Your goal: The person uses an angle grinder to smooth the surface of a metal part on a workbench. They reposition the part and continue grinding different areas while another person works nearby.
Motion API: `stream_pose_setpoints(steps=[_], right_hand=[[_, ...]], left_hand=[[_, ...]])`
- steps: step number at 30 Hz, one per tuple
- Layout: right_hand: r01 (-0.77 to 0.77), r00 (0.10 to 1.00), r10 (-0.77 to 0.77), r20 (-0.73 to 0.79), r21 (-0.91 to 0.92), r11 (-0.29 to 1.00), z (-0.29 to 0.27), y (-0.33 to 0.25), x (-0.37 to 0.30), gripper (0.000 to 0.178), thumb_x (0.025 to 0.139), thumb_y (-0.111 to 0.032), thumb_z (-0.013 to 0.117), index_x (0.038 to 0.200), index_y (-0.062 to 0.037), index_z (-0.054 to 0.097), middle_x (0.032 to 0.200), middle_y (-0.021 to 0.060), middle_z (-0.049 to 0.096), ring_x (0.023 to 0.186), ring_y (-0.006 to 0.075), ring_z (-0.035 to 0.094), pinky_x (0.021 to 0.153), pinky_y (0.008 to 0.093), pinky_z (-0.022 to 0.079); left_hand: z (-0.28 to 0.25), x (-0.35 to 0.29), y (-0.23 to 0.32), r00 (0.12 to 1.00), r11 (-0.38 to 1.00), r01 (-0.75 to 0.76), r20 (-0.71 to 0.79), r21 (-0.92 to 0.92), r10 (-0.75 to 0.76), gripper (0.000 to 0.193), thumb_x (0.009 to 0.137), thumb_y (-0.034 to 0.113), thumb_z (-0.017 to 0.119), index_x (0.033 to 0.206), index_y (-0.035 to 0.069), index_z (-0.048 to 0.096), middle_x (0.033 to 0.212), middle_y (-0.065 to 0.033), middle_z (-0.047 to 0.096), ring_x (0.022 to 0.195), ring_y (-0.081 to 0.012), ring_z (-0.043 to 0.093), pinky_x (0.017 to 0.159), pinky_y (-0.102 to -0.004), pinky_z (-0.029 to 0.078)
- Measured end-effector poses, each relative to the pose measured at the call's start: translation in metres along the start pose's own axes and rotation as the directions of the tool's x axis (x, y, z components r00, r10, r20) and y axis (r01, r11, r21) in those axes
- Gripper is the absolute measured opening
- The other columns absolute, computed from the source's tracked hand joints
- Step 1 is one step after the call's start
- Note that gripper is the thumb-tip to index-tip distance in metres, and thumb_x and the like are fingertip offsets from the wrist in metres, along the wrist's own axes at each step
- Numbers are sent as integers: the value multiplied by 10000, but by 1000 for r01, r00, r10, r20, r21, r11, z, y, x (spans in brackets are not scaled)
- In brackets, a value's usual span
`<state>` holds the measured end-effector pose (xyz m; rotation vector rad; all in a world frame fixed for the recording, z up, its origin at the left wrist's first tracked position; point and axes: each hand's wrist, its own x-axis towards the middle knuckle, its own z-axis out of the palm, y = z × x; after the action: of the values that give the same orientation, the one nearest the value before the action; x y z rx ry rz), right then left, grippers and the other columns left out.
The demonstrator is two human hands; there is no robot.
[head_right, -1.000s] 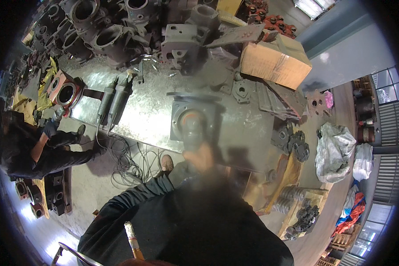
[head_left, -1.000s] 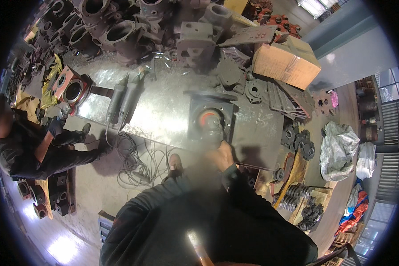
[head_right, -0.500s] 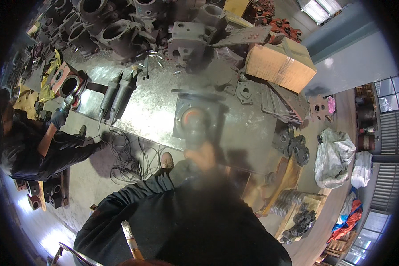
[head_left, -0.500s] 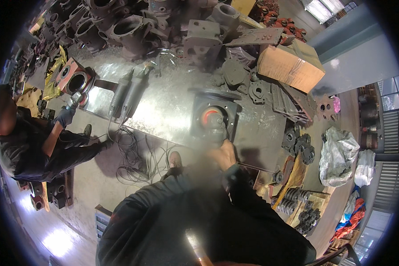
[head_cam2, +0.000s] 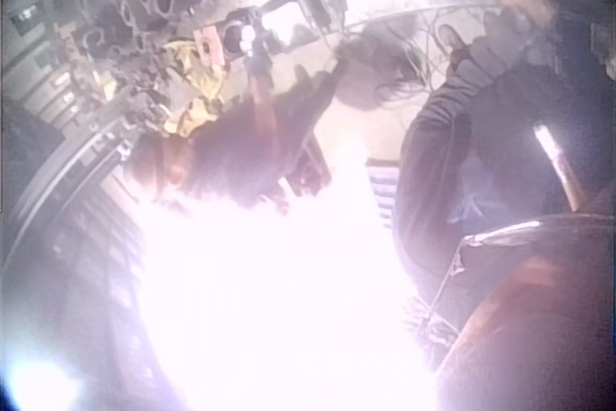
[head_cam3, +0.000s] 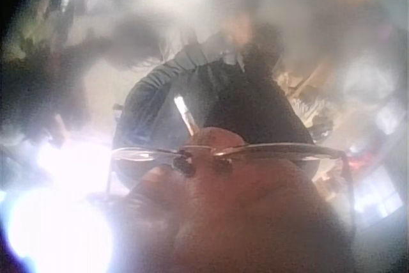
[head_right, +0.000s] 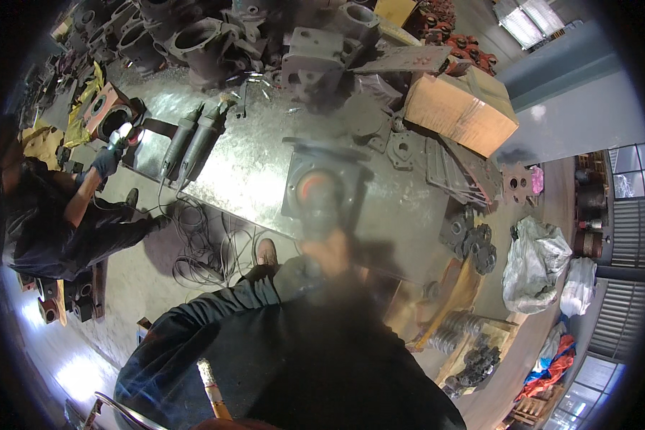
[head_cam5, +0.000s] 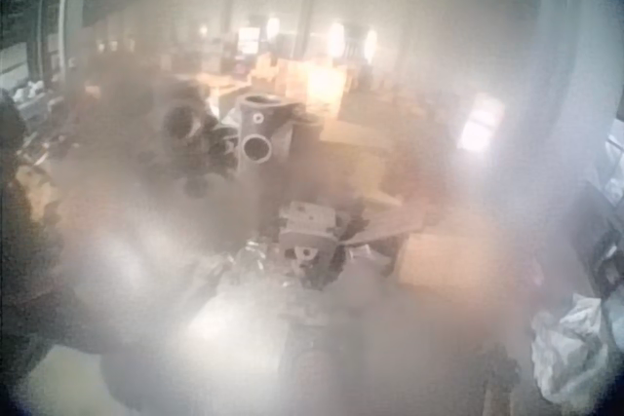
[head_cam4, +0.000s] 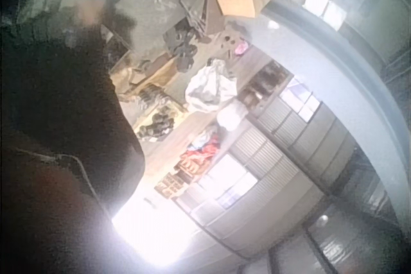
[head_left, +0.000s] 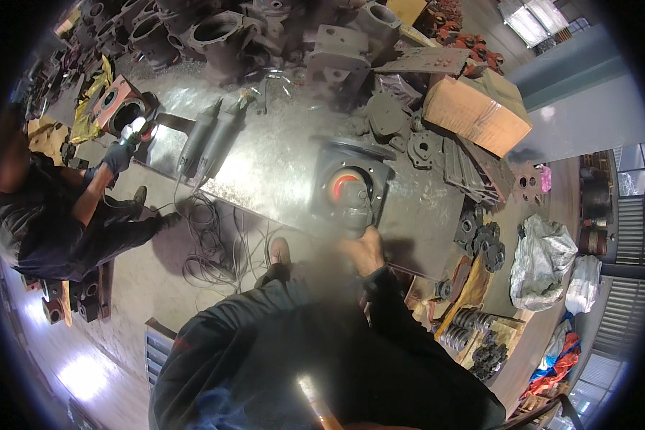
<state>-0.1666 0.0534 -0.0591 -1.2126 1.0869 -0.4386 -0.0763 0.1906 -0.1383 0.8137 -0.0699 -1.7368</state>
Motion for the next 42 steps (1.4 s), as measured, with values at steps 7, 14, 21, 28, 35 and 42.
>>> stream_pose_setpoints(steps=[7,14,21,28,35,42], right_hand=[[58,997,-56,-57,35,998,-3,19,5,269,729,-93,760,987,-24,730,846,43,717,740,153,665,669,336,524],[207,976,-216,-29,-193,959,-14,28,4,273,731,-128,764,982,-27,732,843,52,718,744,163,662,680,345,525],[194,967,-237,-98,-328,924,-9,30,5,290,736,-130,763,1003,-29,712,878,109,694,800,224,649,726,372,514],[-118,991,97,-88,-280,953,-10,19,8,325,762,-212,789,1004,-6,722,898,154,700,808,272,666,734,390,518],[421,896,-444,18,-349,837,-15,35,-1,389,705,-238,823,997,0,725,838,133,695,746,294,678,678,394,524],[198,977,-214,-21,-300,933,-18,34,-1,297,705,-206,819,955,-62,744,877,167,710,796,308,698,709,412,540]], left_hand=[[-36,24,-28,999,999,37,-21,-13,-38,244,925,150,778,1079,39,623,970,-42,679,906,-148,654,797,-316,549],[-49,45,-39,995,988,-62,89,143,50,309,926,176,776,1142,14,626,1022,-66,701,941,-165,666,823,-330,561],[1,20,6,991,674,-112,132,730,22,306,965,176,691,1216,18,615,1029,-55,690,937,-140,651,826,-320,563],[24,12,19,997,409,-65,48,910,52,278,1039,208,561,1248,29,597,1103,-67,654,1017,-134,627,882,-324,539],[52,-19,42,913,968,-238,359,83,193,491,1040,437,584,1207,-24,620,1163,-117,656,1065,-186,635,918,-351,527],[13,-7,24,961,723,-214,273,657,36,616,1016,555,586,1235,-21,603,1063,-105,669,958,-191,650,846,-360,543]])
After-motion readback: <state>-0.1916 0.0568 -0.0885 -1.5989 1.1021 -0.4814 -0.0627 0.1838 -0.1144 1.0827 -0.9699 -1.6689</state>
